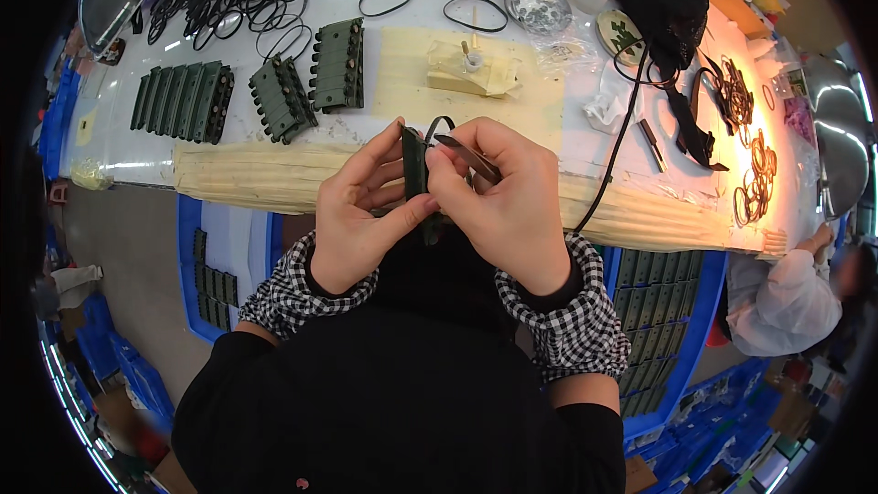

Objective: Assembling small plastic components into a housing using tweezers.

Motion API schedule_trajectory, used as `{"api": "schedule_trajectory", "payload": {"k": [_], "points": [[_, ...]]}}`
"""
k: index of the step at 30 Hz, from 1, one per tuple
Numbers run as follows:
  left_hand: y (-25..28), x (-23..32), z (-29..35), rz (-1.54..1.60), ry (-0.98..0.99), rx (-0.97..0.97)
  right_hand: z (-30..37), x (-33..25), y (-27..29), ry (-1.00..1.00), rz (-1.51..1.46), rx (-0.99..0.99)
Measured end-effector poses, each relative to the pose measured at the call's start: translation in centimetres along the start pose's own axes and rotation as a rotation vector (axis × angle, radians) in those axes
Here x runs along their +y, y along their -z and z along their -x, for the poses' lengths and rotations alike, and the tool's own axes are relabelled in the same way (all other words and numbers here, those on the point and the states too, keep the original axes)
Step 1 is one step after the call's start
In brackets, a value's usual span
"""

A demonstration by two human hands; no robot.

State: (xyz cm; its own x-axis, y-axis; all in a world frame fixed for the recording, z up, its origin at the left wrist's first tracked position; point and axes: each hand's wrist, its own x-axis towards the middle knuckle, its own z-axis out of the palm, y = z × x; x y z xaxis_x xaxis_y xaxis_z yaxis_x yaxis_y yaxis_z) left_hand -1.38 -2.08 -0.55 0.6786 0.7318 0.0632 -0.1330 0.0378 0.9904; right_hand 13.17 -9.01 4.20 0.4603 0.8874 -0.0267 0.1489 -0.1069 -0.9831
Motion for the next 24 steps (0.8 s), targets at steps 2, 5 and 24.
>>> {"api": "schedule_trajectory", "payload": {"k": [2, 5, 24], "points": [[-0.2, 0.0, -0.1, 0.012, -0.01, 0.012, 0.0, 0.1, -0.1, 0.02, 0.036, -0.007], [-0.2, 0.2, -0.1, 0.018, 0.005, 0.026, 0.0, 0.6, -0.3, 0.035, 0.059, -0.019], [3.4, 0.6, -1.7, 0.522, 0.368, -0.364, -0.2, -1.6, 1.6, 0.273, 0.248, 0.056]]}}
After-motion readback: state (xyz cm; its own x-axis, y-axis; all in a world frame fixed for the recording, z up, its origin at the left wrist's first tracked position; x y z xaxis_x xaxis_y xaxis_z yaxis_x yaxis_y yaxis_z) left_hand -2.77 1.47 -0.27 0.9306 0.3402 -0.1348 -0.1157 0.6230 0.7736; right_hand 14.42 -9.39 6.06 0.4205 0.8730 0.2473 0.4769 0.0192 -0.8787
